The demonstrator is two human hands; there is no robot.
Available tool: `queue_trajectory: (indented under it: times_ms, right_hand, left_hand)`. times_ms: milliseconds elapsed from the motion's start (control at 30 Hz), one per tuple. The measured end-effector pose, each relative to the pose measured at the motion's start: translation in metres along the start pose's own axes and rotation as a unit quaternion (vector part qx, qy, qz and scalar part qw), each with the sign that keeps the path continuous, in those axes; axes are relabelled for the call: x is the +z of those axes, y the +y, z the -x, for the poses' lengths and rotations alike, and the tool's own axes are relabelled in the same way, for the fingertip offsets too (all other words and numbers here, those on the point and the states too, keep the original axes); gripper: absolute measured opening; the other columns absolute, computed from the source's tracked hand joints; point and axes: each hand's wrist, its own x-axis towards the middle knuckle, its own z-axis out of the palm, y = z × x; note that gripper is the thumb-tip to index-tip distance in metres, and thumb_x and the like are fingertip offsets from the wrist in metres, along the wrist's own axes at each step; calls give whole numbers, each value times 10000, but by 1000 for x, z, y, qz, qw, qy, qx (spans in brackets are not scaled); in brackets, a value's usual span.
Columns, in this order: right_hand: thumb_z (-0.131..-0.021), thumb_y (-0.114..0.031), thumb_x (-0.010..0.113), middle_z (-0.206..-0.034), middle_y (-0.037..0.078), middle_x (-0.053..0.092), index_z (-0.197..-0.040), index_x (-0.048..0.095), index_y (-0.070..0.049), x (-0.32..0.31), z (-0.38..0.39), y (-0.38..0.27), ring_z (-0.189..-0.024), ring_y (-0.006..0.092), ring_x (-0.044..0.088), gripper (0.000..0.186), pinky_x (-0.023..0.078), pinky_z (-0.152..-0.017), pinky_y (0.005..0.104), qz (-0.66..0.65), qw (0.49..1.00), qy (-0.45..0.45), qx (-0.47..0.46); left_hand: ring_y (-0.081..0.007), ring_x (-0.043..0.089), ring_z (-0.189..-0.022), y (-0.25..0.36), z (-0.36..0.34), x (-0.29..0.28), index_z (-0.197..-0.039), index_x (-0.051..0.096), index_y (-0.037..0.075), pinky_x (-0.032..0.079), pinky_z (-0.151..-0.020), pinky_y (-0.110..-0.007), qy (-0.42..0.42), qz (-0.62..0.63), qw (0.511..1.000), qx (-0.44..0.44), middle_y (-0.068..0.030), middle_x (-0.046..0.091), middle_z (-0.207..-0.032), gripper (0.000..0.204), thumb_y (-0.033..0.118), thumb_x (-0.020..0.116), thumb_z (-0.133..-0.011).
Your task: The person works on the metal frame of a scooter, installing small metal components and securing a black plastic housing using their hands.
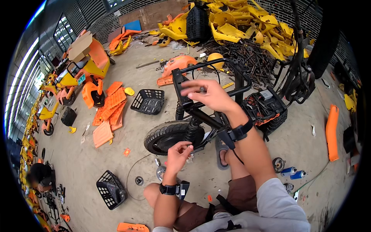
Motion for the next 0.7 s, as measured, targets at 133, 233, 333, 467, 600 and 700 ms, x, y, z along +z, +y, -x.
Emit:
queue_trajectory:
  times_ms: [133,233,333,467,600,700]
  right_hand:
    - [-829,-85,741,-981,51,738,-1088,699,-10,6,-3,2,-893,78,653,272,502,-780,257,20,1000,14,20]
    - [-832,-119,754,-982,41,724,-1079,702,-17,15,-5,2,-926,88,648,272,502,-805,273,52,997,52,14]
    - [-866,-133,729,-1030,49,718,-1108,695,-15,13,-4,0,-961,114,653,271,516,-833,279,89,995,43,-21]
    - [-842,-11,719,-976,91,737,-1072,682,35,-2,-2,3,-897,129,685,238,530,-797,266,1,1000,20,16]
    - [-833,-80,750,-925,41,728,-1014,717,-7,11,-1,3,-867,97,658,197,530,-755,262,125,990,69,18]
    - [-825,-108,768,-925,35,718,-992,725,-9,13,-2,9,-861,91,645,198,521,-756,258,19,998,63,3]
  left_hand:
    - [-62,575,-616,5,-1,-10,-1065,686,-9,454,-545,-208,4,-1,1000,0,-11,655,-748,198,111,706,-908]
    - [-65,577,-617,6,-1,-14,-1058,686,-14,457,-546,-208,8,-6,1000,2,-17,661,-756,194,110,704,-910]
    - [-71,580,-620,3,1,-8,-1066,683,-18,464,-549,-215,22,10,1000,0,-29,671,-775,197,104,700,-912]
    - [-98,595,-629,7,-4,-3,-1139,664,-44,481,-569,-233,0,129,991,-35,-80,690,-857,254,104,669,-931]
    - [-191,616,-717,16,0,-14,-1240,593,-76,495,-636,-313,-27,279,958,-59,-190,692,-1013,322,78,550,-961]
    - [-162,616,-724,14,1,-18,-1244,611,-58,498,-649,-290,-42,298,952,-47,-176,699,-1035,307,55,545,-967]
